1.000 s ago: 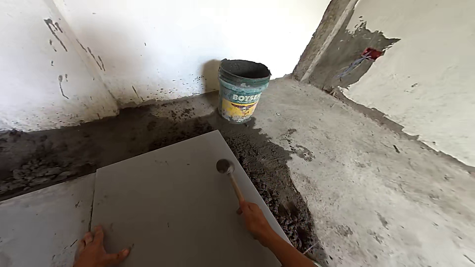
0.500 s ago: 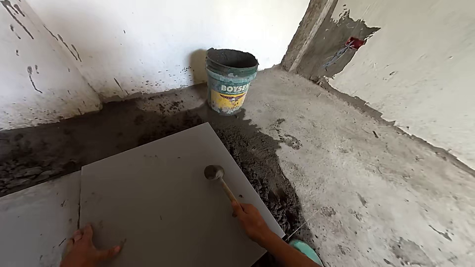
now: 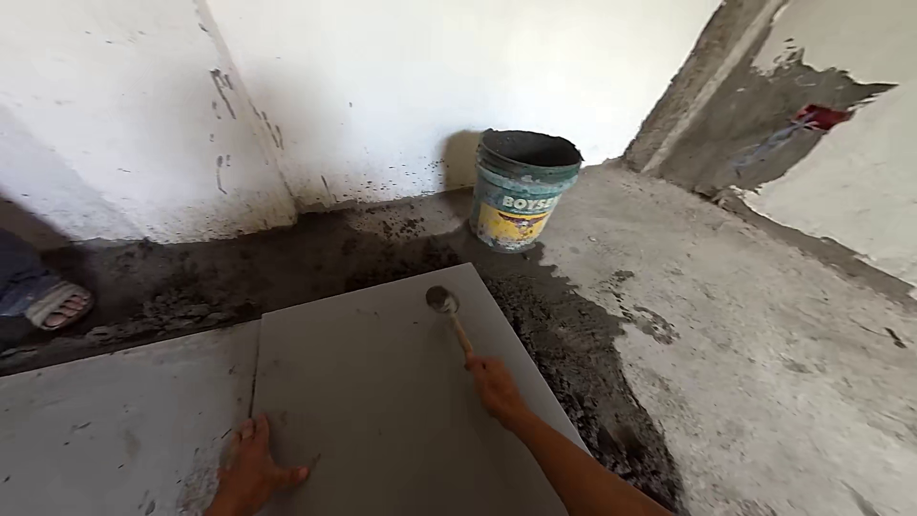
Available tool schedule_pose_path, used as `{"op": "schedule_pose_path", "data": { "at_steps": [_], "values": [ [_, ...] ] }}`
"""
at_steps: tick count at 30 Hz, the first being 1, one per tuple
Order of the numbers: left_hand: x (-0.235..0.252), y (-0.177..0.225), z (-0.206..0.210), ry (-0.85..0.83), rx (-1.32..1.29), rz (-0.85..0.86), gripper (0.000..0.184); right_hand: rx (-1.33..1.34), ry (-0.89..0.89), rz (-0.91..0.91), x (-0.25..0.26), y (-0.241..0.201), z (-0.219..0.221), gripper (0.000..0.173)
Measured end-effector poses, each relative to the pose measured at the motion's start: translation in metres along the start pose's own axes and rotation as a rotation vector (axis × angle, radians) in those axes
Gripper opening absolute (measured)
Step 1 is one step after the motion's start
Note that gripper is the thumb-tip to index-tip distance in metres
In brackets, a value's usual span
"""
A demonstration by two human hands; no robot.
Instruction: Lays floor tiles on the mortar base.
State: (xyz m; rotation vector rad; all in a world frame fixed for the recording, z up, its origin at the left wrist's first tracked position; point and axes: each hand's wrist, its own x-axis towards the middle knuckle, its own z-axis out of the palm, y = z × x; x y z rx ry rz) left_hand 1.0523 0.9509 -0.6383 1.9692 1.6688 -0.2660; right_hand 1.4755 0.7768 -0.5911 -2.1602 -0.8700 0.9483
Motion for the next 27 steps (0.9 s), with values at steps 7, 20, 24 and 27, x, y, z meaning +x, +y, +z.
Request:
{"op": "schedule_pose_path", "data": {
  "at_steps": [7,20,24,27],
  "values": [
    [-0.011,0.011,-0.004,-0.045,-0.011,-0.038,0.146,0.132,0.092,0.104,0.044,-0.005,-0.028,0.071],
    [-0.01,0.012,-0.004,-0.032,0.006,-0.021,0.148,0.108,0.076,0.138,0.043,-0.017,-0.017,0.068],
    [-0.014,0.013,-0.004,-0.045,0.008,-0.029,0.148,0.172,0.042,0.172,0.047,-0.034,0.006,0.067],
    [-0.014,0.024,-0.01,-0.068,0.099,-0.058,0.142,0.223,0.102,0.168,0.058,-0.043,0.014,0.07]
  ]
}}
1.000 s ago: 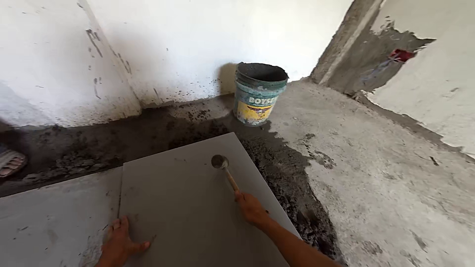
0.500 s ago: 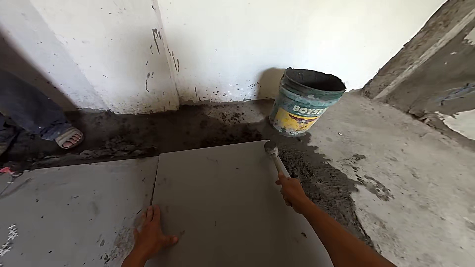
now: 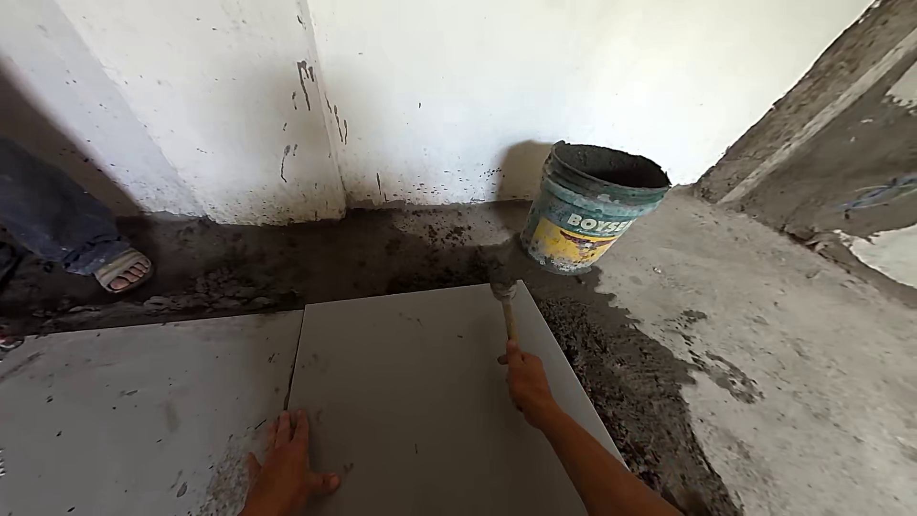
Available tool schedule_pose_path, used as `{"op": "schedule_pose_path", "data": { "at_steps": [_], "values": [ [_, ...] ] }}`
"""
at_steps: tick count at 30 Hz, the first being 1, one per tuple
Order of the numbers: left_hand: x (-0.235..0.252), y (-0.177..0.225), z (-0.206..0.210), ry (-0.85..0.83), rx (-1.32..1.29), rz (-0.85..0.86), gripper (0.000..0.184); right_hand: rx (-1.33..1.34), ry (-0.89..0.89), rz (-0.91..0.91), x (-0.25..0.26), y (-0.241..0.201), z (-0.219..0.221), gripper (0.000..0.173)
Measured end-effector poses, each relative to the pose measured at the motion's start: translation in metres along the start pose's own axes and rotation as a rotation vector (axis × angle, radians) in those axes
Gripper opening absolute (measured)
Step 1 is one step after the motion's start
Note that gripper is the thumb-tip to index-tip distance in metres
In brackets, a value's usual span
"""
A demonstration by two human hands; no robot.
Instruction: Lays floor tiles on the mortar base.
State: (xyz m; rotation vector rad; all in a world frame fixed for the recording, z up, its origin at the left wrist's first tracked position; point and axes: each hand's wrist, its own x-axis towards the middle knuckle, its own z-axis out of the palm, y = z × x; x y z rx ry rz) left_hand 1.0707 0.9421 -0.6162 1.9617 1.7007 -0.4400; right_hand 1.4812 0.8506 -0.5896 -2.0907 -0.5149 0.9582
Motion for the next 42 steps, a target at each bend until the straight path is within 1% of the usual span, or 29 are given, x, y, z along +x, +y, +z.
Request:
{"op": "schedule_pose_path", "data": {
  "at_steps": [2,3,5,7,8,9,11,12,14,15,17,18,19,21,23,24,26,28,30,32,33,35,36,38,39,41,42],
  "values": [
    [-0.01,0.029,-0.008,-0.06,0.1,-0.002,0.131,0.049,0.017,0.071,0.006,0.001,-0.008,0.069],
    [-0.015,0.048,-0.009,-0.08,0.11,0.016,0.129,0.057,0.053,0.056,0.01,0.001,-0.012,0.068],
    [-0.022,0.09,-0.005,-0.139,0.111,0.059,0.133,0.009,0.103,0.015,0.018,0.001,-0.022,0.073],
    [-0.028,0.125,0.013,-0.179,0.178,0.061,0.142,-0.045,0.063,0.079,0.025,0.004,-0.039,0.072],
    [-0.028,0.133,0.019,-0.184,0.215,0.058,0.146,-0.06,0.052,0.099,0.027,0.004,-0.048,0.069],
    [-0.028,0.135,0.021,-0.187,0.236,0.06,0.147,-0.079,0.062,0.087,0.028,0.004,-0.054,0.068],
    [-0.027,0.133,0.02,-0.165,0.233,0.077,0.146,-0.128,0.07,0.04,0.03,0.002,-0.058,0.071],
    [-0.028,0.131,0.02,-0.161,0.236,0.087,0.145,-0.127,0.053,0.057,0.031,0.002,-0.058,0.072],
    [-0.03,0.129,0.021,-0.181,0.248,0.121,0.14,-0.027,0.013,0.142,0.029,-0.002,-0.061,0.069],
    [-0.032,0.128,0.022,-0.19,0.232,0.145,0.137,0.026,0.024,0.134,0.028,-0.003,-0.061,0.066],
    [-0.03,0.128,0.021,-0.193,0.212,0.171,0.134,0.042,0.05,0.052,0.03,0.001,-0.059,0.069],
    [-0.029,0.128,0.021,-0.197,0.211,0.173,0.134,0.008,0.048,0.046,0.032,0.003,-0.058,0.07],
    [-0.029,0.127,0.022,-0.208,0.22,0.173,0.135,-0.011,0.032,0.079,0.032,0.005,-0.058,0.069],
    [-0.03,0.126,0.023,-0.228,0.225,0.173,0.137,-0.003,0.046,0.11,0.03,0.003,-0.058,0.066],
    [-0.029,0.128,0.02,-0.223,0.208,0.174,0.136,-0.056,0.078,0.039,0.032,-0.001,-0.056,0.067],
    [-0.03,0.128,0.02,-0.224,0.204,0.173,0.136,-0.079,0.067,0.035,0.033,-0.002,-0.055,0.067],
    [-0.034,0.127,0.022,-0.234,0.224,0.174,0.135,-0.031,0.038,0.101,0.029,-0.003,-0.052,0.066],
    [-0.034,0.128,0.021,-0.224,0.237,0.178,0.135,-0.01,0.061,0.061,0.028,-0.004,-0.048,0.066],
    [-0.032,0.133,0.02,-0.198,0.261,0.163,0.137,-0.046,0.036,0.012,0.031,-0.003,-0.043,0.068],
    [-0.036,0.136,0.022,-0.185,0.318,0.178,0.138,-0.006,0.002,0.073,0.023,-0.001,-0.037,0.066],
    [-0.038,0.138,0.022,-0.171,0.333,0.198,0.136,0.017,0.006,0.065,0.019,-0.001,-0.032,0.065],
    [-0.037,0.141,0.018,-0.133,0.366,0.242,0.134,-0.001,-0.023,-0.032,0.011,-0.002,-0.014,0.067],
    [-0.036,0.142,0.017,-0.121,0.378,0.256,0.134,-0.045,-0.079,-0.054,0.008,-0.002,-0.005,0.067],
    [-0.037,0.143,0.02,-0.14,0.378,0.258,0.136,-0.112,-0.191,-0.018,-0.004,-0.008,0.013,0.065],
    [-0.038,0.144,0.02,-0.155,0.349,0.252,0.137,-0.124,-0.201,-0.047,-0.009,-0.015,0.024,0.064],
    [-0.034,0.142,0.017,-0.172,0.282,0.249,0.137,-0.155,-0.173,-0.168,-0.014,-0.031,0.054,0.062],
    [-0.033,0.14,0.018,-0.172,0.263,0.25,0.137,-0.192,-0.189,-0.191,-0.014,-0.035,0.067,0.061]
  ]
}}
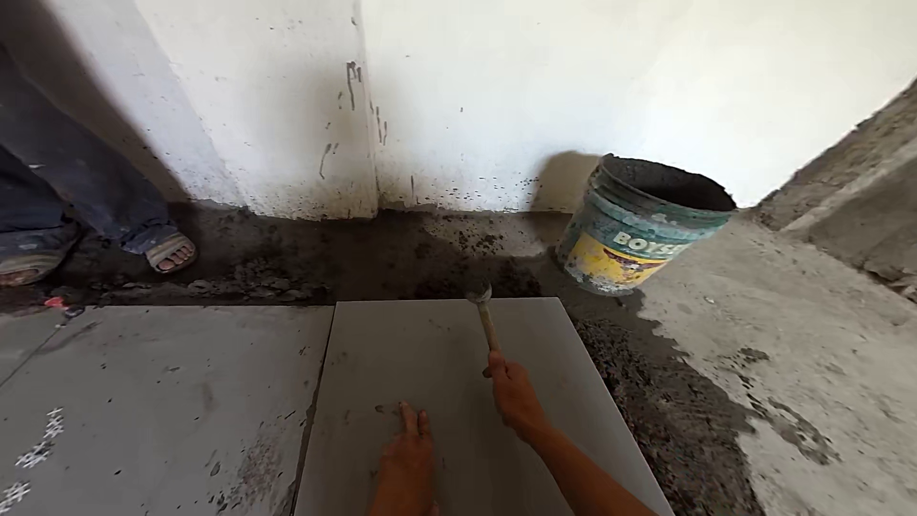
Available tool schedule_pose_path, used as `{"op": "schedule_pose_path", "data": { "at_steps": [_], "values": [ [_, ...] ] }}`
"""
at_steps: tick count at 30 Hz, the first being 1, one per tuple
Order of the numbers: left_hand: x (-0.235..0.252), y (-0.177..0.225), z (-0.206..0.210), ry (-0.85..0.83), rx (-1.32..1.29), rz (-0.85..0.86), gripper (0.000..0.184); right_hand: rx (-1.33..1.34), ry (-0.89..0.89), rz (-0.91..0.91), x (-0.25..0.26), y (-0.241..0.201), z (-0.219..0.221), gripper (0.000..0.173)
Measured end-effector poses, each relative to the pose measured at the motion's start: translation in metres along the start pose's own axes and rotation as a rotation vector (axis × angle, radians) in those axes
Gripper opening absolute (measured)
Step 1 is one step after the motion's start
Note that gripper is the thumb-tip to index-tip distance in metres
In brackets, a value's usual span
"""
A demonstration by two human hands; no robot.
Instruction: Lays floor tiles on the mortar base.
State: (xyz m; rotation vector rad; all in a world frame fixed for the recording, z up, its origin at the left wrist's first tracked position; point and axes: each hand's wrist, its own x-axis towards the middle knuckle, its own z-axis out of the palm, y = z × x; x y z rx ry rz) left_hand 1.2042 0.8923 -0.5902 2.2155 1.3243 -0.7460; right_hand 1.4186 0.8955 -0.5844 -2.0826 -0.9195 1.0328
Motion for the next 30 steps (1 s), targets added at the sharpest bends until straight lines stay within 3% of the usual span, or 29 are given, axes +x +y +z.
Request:
{"op": "schedule_pose_path", "data": {
  "at_steps": [3,6,9,12,15,18,21,24,27,30],
  "values": [
    [-0.001,-0.003,0.005,-0.008,0.001,0.037,0.131,-0.073,-0.094,0.06,0.005,-0.013,0.024,0.067],
    [0.003,-0.01,0.004,0.016,-0.015,0.085,0.127,-0.103,-0.07,-0.002,0.009,-0.026,0.035,0.065],
    [0.005,-0.013,0.006,-0.007,-0.012,0.11,0.129,-0.096,-0.139,0.052,0.011,-0.025,0.034,0.065],
    [0.007,-0.016,0.003,0.02,-0.012,0.127,0.127,-0.119,-0.107,-0.031,0.012,-0.031,0.033,0.064],
    [0.005,-0.012,0.002,0.005,-0.003,0.121,0.127,-0.096,-0.17,0.077,0.016,-0.03,0.033,0.066],
    [0.008,-0.014,-0.003,-0.002,-0.031,0.113,0.127,-0.099,-0.127,-0.007,0.018,-0.039,0.038,0.064],
    [0.008,-0.011,0.0,-0.025,-0.023,0.12,0.128,-0.099,-0.19,0.079,0.019,-0.04,0.039,0.065],
    [0.01,-0.014,-0.004,-0.022,-0.038,0.121,0.127,-0.074,-0.131,0.014,0.021,-0.043,0.044,0.064],
    [0.006,-0.009,-0.001,-0.044,-0.024,0.126,0.126,-0.002,-0.125,0.103,0.021,-0.032,0.041,0.066],
    [0.008,-0.012,-0.001,-0.019,-0.048,0.118,0.126,-0.013,-0.077,0.057,0.023,-0.025,0.033,0.068]
  ]
}}
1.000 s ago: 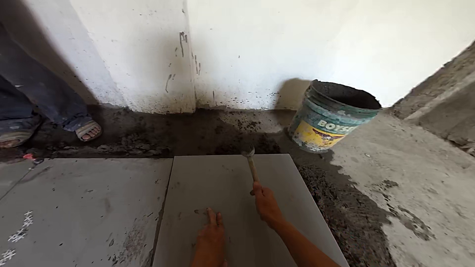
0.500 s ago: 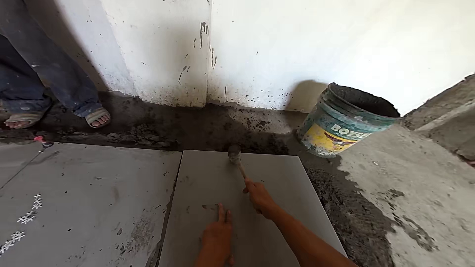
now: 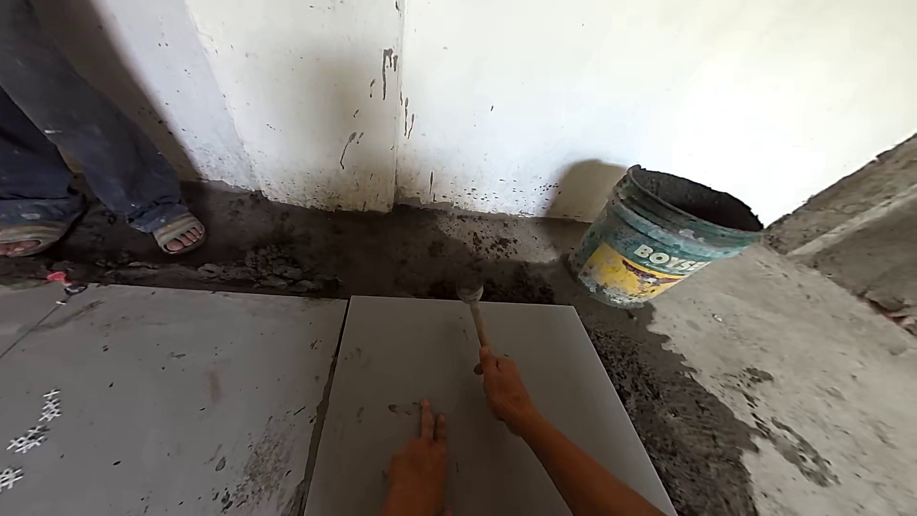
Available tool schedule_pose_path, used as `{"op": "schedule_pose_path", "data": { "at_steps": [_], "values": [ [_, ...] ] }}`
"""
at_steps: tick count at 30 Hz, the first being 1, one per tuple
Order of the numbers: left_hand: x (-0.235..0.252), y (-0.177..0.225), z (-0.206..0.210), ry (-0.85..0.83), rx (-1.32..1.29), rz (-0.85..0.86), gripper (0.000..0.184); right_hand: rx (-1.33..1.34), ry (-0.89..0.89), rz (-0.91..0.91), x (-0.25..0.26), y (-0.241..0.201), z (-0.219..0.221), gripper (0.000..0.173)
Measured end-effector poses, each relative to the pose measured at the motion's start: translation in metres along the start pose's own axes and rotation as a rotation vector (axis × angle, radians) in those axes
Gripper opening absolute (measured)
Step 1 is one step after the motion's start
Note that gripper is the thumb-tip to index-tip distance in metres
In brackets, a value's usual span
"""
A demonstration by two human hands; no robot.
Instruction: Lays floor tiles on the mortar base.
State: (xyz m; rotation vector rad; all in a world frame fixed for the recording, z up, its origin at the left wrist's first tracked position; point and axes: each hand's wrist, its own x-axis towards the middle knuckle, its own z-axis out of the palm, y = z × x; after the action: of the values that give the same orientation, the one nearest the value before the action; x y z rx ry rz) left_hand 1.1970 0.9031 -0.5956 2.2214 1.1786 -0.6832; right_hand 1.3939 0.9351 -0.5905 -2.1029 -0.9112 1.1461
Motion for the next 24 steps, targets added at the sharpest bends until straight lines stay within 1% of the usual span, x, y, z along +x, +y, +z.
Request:
{"op": "schedule_pose_path", "data": {
  "at_steps": [2,5,8,10,13,15,19,21,22,24],
  "values": [
    [-0.002,0.003,0.004,-0.003,0.014,0.003,0.126,-0.03,-0.008,0.036,-0.004,0.012,-0.012,0.067],
    [0.0,0.003,0.004,0.018,0.02,-0.004,0.123,-0.019,0.042,-0.011,-0.006,0.021,-0.025,0.065],
    [0.002,0.006,0.008,-0.006,0.054,-0.015,0.123,0.02,0.017,0.093,-0.005,0.024,-0.042,0.066],
    [0.005,0.004,0.009,0.0,0.074,-0.02,0.124,0.014,0.044,0.064,-0.004,0.026,-0.049,0.066],
    [0.002,0.006,0.01,0.007,0.084,-0.027,0.128,-0.003,0.025,0.114,-0.012,0.035,-0.062,0.065],
    [0.002,0.006,0.008,0.009,0.084,-0.03,0.13,-0.012,0.046,0.056,-0.029,0.047,-0.067,0.065],
    [0.001,0.005,0.01,-0.034,0.08,-0.029,0.133,-0.14,-0.072,0.024,-0.082,0.093,-0.091,0.06],
    [0.003,0.001,0.005,-0.051,0.092,-0.02,0.132,-0.161,-0.08,-0.067,-0.107,0.117,-0.104,0.056],
    [0.003,0.0,0.005,-0.059,0.084,-0.018,0.13,-0.193,-0.106,-0.084,-0.12,0.131,-0.112,0.055],
    [0.003,0.0,0.006,-0.074,0.083,-0.01,0.129,-0.236,-0.159,-0.038,-0.147,0.15,-0.129,0.057]
  ]
}}
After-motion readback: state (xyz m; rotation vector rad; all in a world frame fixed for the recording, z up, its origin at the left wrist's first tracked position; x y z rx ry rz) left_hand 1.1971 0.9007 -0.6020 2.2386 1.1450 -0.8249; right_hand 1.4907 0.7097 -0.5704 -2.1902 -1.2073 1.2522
